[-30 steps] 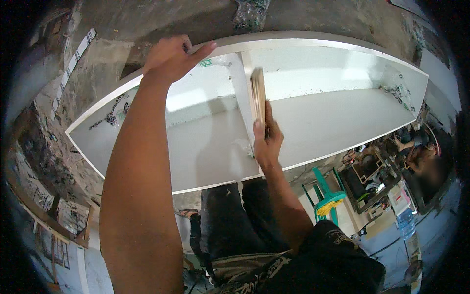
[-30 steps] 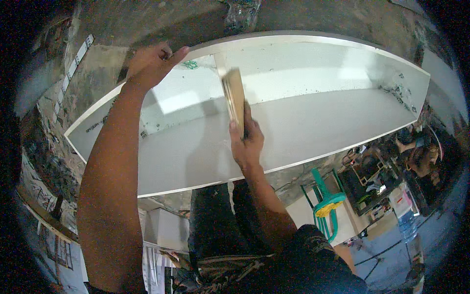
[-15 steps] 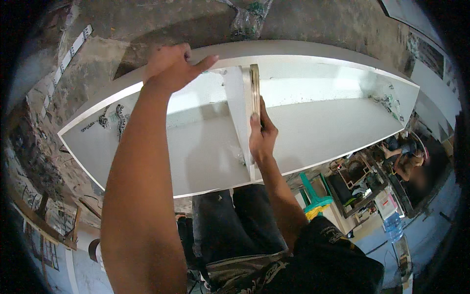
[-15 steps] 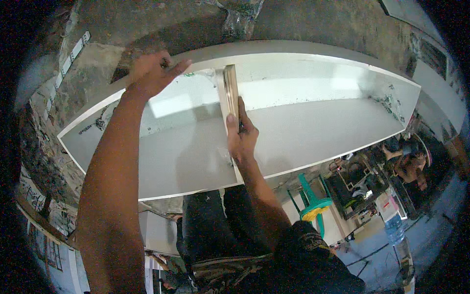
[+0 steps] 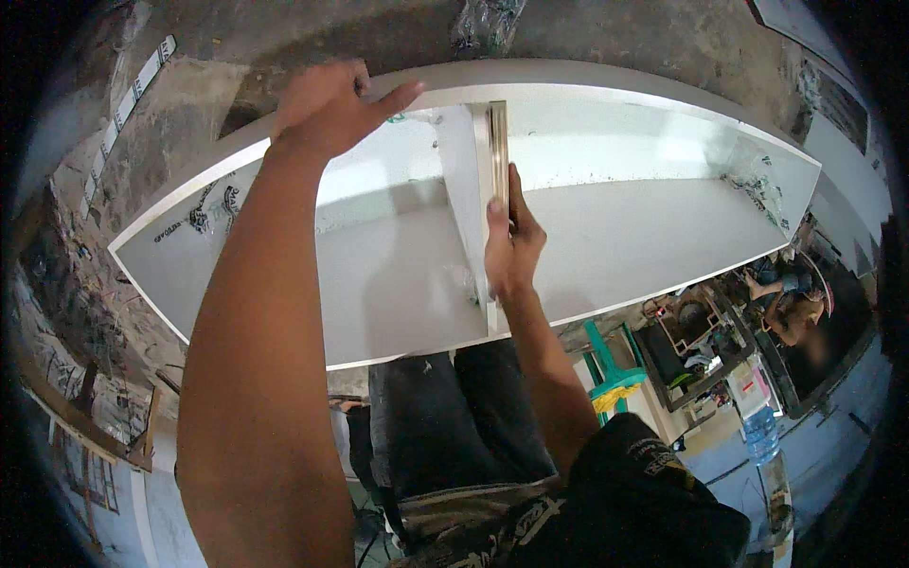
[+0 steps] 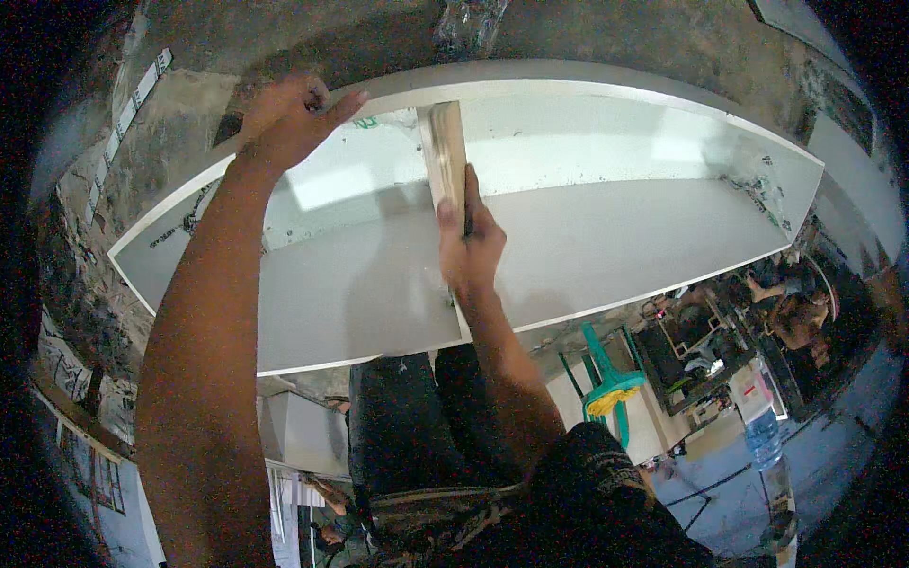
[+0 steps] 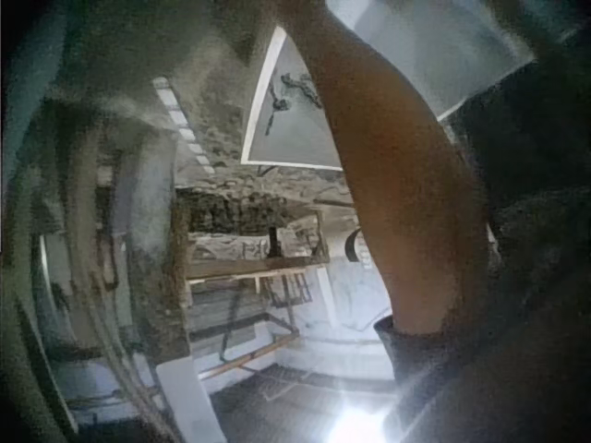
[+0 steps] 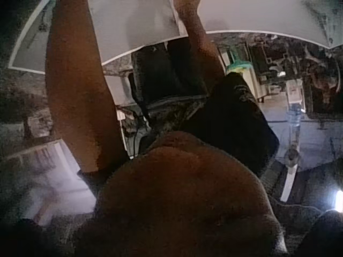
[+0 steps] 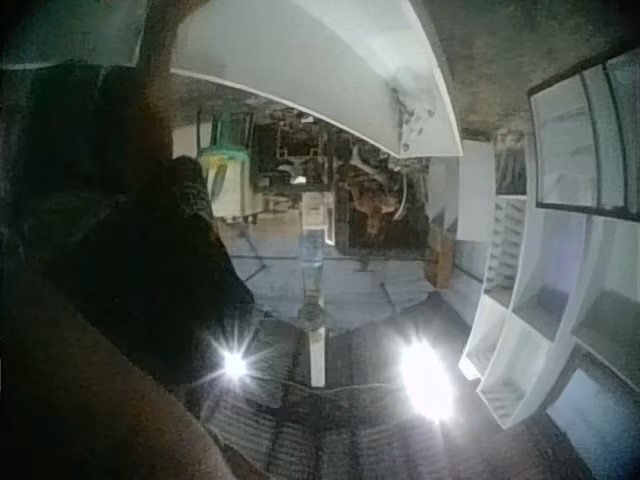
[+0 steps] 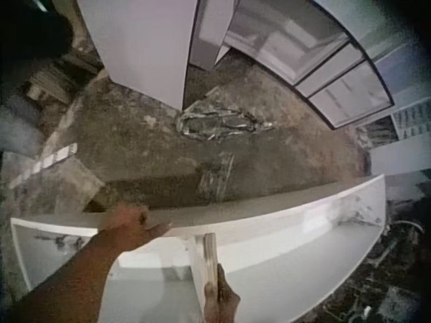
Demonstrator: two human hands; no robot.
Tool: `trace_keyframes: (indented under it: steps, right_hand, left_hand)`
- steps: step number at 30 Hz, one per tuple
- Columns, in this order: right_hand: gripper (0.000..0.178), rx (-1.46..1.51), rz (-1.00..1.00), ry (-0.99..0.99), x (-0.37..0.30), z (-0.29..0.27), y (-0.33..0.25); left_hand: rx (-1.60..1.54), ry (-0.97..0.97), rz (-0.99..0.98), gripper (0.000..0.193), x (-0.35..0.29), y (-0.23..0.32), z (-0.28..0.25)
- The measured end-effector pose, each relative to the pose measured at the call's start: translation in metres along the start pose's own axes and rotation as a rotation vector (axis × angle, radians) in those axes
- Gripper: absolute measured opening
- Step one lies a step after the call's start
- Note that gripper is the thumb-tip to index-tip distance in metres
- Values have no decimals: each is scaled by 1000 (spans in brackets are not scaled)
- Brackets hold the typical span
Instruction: The person sands the edges and corners of a white wooden cabinet shelf using a sandpaper block, moving the block along the joints and checking the smoothness with their hands.
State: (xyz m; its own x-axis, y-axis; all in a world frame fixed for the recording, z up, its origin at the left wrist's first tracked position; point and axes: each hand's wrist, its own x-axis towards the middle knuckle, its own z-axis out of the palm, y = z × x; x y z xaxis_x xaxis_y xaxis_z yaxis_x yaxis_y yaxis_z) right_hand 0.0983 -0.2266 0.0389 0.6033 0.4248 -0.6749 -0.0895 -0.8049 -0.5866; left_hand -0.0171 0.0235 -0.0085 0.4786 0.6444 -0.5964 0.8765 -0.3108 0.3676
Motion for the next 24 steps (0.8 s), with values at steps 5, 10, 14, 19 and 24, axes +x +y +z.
trace_keyframes:
  steps: [5, 10, 14, 19, 24]
  right_hand:
    - [59, 149, -167, 35, -8, -7, 26]
    - [55, 108, -231, 59, -23, -7, 40]
    - [59, 136, -133, 39, -21, -13, 56]
    - [61, 108, -201, 76, -43, -18, 69]
    - [54, 59, -136, 34, -49, -18, 75]
  left_hand:
    - [1, 59, 34, 87, -4, 9, 1]
    - [24, 18, 33, 88, -3, 6, -1]
    - [28, -36, 8, 87, 2, 8, -4]
    - [20, 9, 26, 87, -4, 9, -3]
    - [39, -2, -17, 88, -3, 7, -7]
